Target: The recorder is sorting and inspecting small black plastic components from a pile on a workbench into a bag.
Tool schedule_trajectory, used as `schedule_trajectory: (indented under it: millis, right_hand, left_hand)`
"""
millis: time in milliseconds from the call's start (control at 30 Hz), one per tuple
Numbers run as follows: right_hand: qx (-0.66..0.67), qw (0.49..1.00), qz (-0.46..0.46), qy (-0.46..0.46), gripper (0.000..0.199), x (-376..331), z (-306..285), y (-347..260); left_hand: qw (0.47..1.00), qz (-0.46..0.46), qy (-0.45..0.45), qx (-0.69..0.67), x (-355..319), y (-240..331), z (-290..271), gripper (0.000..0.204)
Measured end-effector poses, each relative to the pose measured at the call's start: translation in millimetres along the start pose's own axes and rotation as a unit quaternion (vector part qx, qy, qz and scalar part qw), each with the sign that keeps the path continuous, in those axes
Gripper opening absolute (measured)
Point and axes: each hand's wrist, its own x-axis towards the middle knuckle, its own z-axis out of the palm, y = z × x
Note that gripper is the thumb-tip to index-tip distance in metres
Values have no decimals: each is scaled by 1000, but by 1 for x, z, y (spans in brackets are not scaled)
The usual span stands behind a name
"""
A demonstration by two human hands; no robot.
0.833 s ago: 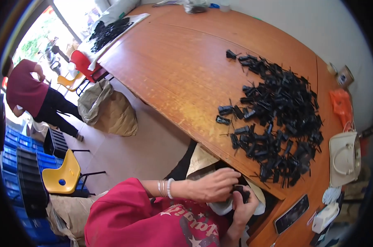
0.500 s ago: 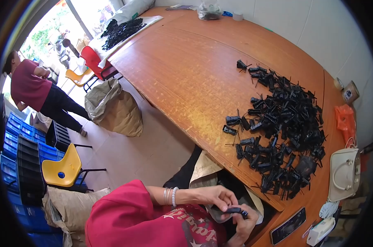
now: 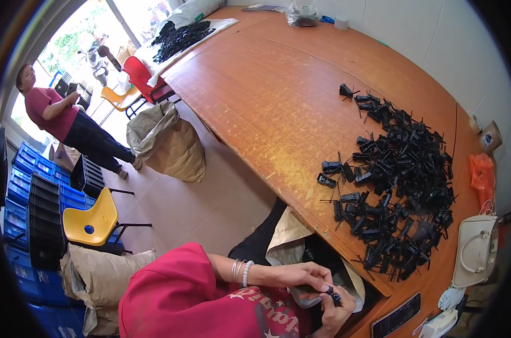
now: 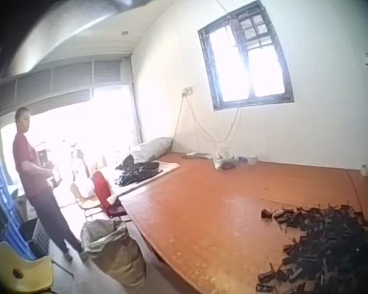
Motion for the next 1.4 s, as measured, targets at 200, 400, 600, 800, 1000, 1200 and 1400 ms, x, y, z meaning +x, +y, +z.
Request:
schedule_trajectory:
  millis: [200,400,600,800,1000,1200,1400]
  right_hand:
    - [-114,988,-104,-24,19,2,1,-11]
    - [-28,995,69,71,14,4,11,-1]
    - [17,989,99,105,23,11,8,8]
    - [73,978,167,105,25,6,2,25]
    - [66,970,163,169,27,8,10,6]
    - [103,965,186,154,40,12,13,3]
    - [108,962,178,176,39,15,16,9]
  left_hand:
    - [998,-40,-7,-58,-1,1,-1,15]
    - [968,115,45,219,-1,3,0,33]
    - [870,231,-45,433,-3,13,-5,47]
    - [613,328,-8,719,12,-1,-16,35]
    - [594,336,-9,731,24,-4,-15,28]
    - [516,354,-30,779,23,1,-20,32]
    - [552,356,34,753,24,0,-18,27]
